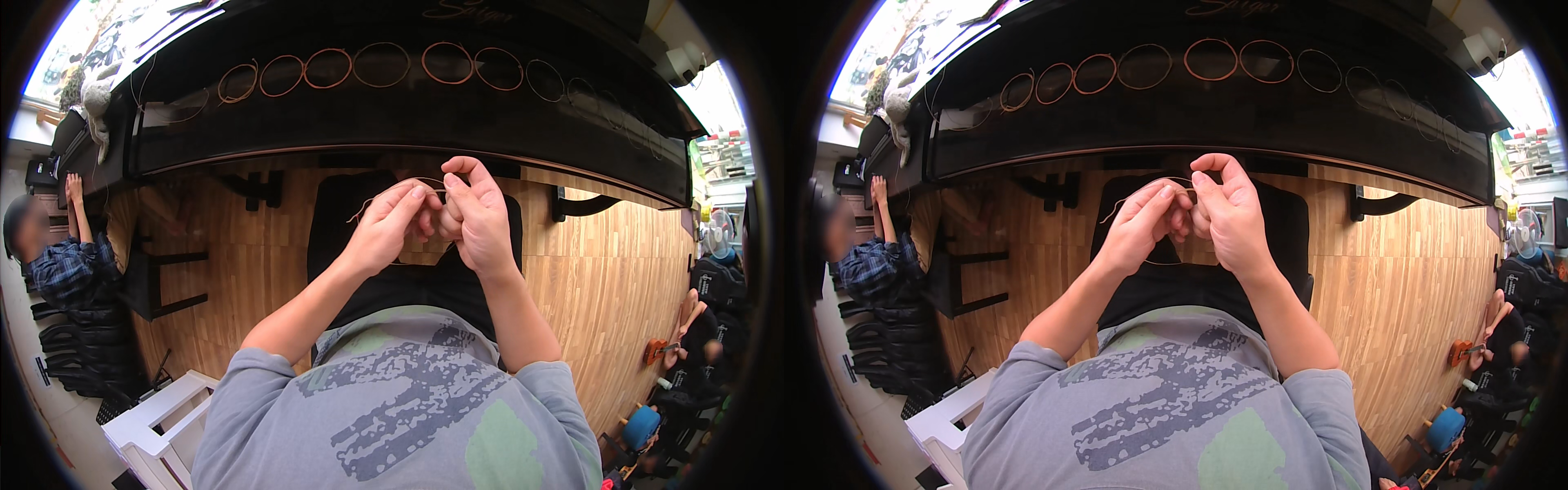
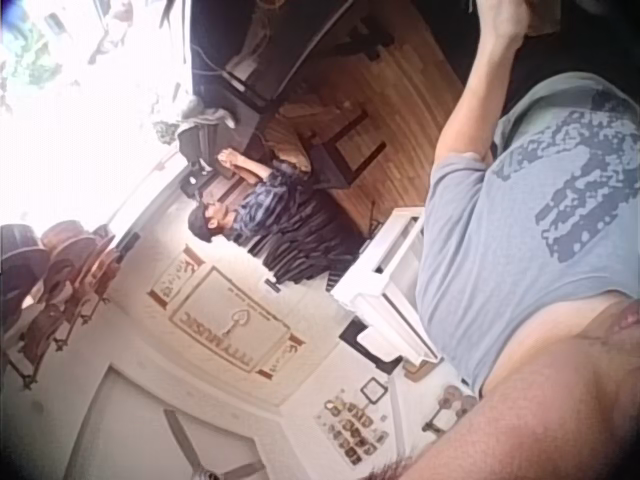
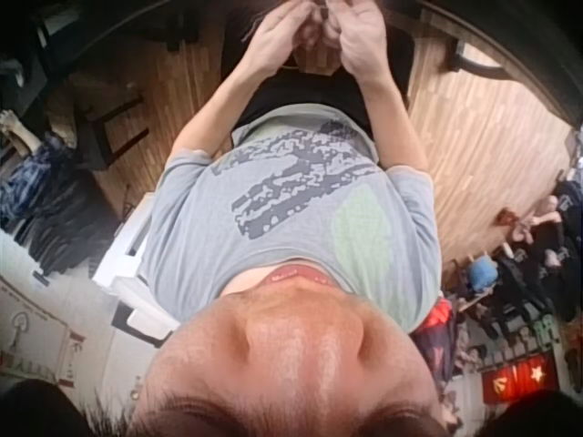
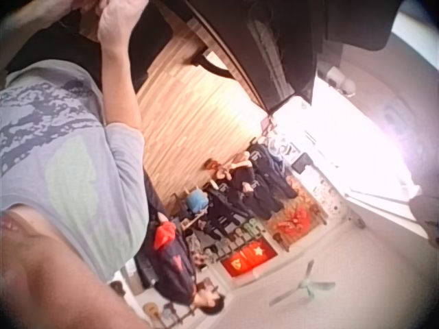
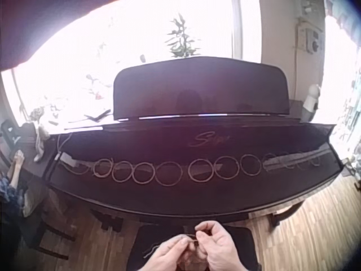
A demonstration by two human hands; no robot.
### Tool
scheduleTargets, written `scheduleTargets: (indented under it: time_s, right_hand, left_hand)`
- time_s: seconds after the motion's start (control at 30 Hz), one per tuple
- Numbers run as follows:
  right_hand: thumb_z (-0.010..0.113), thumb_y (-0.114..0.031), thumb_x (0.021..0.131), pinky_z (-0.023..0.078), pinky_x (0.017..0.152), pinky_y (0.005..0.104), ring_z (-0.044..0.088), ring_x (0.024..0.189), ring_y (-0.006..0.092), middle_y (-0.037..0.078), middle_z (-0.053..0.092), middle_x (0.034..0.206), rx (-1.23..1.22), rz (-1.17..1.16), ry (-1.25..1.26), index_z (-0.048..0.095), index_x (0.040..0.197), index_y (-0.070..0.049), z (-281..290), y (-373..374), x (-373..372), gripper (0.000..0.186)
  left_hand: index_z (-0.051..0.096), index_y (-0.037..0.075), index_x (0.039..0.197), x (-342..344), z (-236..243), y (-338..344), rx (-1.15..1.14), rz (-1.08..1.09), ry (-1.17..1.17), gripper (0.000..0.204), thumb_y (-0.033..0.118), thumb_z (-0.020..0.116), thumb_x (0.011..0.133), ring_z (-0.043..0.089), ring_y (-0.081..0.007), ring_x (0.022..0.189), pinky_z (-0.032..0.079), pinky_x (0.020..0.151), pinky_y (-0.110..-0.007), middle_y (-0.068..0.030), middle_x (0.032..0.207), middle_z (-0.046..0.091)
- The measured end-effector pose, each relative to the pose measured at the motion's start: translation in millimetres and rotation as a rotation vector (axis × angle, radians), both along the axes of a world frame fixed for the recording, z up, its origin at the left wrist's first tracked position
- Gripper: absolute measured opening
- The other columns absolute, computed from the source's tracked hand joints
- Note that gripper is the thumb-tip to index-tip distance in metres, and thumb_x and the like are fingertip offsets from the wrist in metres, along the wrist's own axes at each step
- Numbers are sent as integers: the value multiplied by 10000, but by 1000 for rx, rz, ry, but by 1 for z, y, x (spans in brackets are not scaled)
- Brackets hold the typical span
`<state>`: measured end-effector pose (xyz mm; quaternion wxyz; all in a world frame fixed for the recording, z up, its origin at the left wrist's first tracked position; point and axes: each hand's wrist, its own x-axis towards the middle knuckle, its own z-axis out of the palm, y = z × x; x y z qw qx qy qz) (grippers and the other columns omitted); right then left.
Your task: The person repeatedly bends and twists a thin copper wire into circular loops, placing each finished loop on the piano lid. The person handles the wire by hand, forming and adjusting the loops one at a time.
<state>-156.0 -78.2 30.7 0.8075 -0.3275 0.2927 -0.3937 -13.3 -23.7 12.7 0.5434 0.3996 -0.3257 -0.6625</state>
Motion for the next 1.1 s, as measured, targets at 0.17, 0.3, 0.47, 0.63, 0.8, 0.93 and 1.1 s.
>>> scheduleTargets:
  time_s: [0.17, 0.3, 0.47, 0.63, 0.8, 0.93, 1.1]
  right_hand:
    - [501, -91, 963, 186, 392, 213, 238, 390, 24, -71, 317, 530, -28, 27, -56, 442, 1096, -50, 8, -6, -18, 151]
    - [500, -81, 954, 192, 390, 211, 234, 391, 24, -75, 312, 533, -11, 117, -39, 455, 1082, -56, 17, -8, -20, 138]
    - [498, -92, 957, 185, 387, 211, 231, 396, 24, -74, 305, 538, 52, 167, -52, 458, 1077, -60, 22, -5, -10, 131]
    - [490, -136, 971, 171, 388, 207, 227, 402, 26, -78, 285, 543, 159, 200, -82, 470, 1060, -80, 20, -12, -14, 107]
    - [488, -131, 972, 172, 391, 207, 237, 413, 28, -75, 294, 553, 184, 202, -61, 480, 1049, -81, 16, -14, -12, 93]
    - [486, -128, 971, 174, 395, 208, 236, 416, 29, -73, 297, 557, 177, 208, -57, 479, 1052, -77, 16, -15, -10, 95]
    - [479, -111, 966, 176, 397, 209, 233, 418, 30, -70, 295, 556, 173, 214, -45, 475, 1058, -75, 16, -16, -10, 99]
  left_hand:
    - [573, 5, 1217, 49, 6, 4, -11, -127, -396, 311, 154, 431, 983, 631, -155, 962, 503, 772, -270, -79, 1045, 650]
    - [612, -3, 1150, 71, 44, -6, -105, 45, -648, 295, 166, 447, 974, 634, -129, 891, 500, 731, -245, -84, 1010, 666]
    - [668, -22, 941, 36, 65, -14, -131, -220, -773, 161, 118, 589, 924, 551, -68, 683, 462, 623, -215, -17, 749, 630]
    - [667, -19, 856, 26, 48, -15, -191, -21, -760, 215, 182, 606, 902, 427, -36, 544, 344, 470, -237, 0, 608, 554]
    - [638, -8, 821, 28, 46, -13, -126, 19, -751, 215, 170, 575, 924, 373, -22, 542, 308, 473, -217, 26, 603, 504]
    - [623, -10, 820, 30, 41, -9, -119, 126, -676, 222, 170, 562, 935, 364, -16, 554, 299, 477, -213, 35, 618, 494]
    - [602, 16, 836, 34, 33, -5, -165, 110, -697, 207, 169, 545, 964, 316, 14, 508, 228, 441, -189, 96, 587, 403]
